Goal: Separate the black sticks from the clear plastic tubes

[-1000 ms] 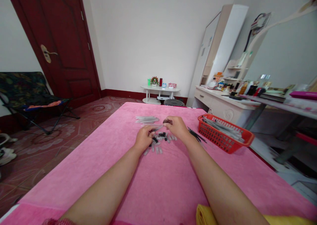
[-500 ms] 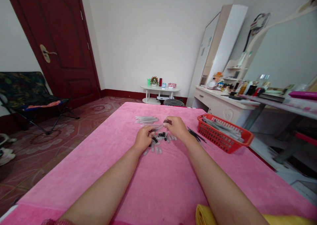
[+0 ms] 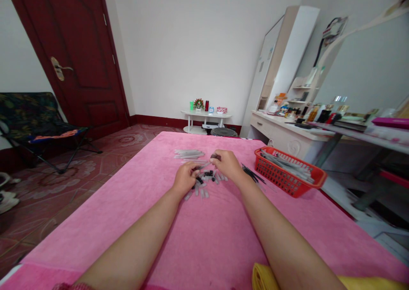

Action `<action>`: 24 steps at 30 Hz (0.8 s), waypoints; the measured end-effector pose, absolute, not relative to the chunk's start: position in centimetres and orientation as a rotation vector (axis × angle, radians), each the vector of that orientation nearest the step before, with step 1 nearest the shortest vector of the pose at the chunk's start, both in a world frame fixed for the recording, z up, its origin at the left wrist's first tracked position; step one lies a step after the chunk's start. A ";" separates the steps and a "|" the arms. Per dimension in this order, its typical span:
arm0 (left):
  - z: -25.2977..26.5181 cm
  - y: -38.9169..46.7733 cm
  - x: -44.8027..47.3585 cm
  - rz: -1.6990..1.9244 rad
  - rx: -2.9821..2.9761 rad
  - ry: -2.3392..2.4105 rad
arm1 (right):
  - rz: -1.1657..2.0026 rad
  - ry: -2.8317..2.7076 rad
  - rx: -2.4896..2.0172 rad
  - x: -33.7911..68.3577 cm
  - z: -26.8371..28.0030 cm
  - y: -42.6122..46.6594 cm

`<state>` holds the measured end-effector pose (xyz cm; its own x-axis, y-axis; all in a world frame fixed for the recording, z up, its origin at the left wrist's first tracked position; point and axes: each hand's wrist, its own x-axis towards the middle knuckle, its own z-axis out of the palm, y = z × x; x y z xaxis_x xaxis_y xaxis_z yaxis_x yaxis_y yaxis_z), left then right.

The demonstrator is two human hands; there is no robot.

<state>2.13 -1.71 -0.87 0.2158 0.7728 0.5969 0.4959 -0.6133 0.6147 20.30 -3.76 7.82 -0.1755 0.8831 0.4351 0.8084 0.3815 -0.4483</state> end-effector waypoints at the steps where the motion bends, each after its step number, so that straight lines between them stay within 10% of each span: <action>1: -0.9 -1.7 2.1 1.353 2.202 1.191 | 0.152 -2.004 -1.450 20.3 7.8 -3.8; 24: -0.6 -1.9 2.3 1.297 2.211 1.205 | 0.105 -2.030 -1.472 20.2 7.8 -4.0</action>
<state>2.29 -1.85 -0.62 0.2373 0.7879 0.5682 0.5092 -0.5990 0.6180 20.22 -3.97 7.81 -0.1851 0.8820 0.4334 0.8324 0.3751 -0.4078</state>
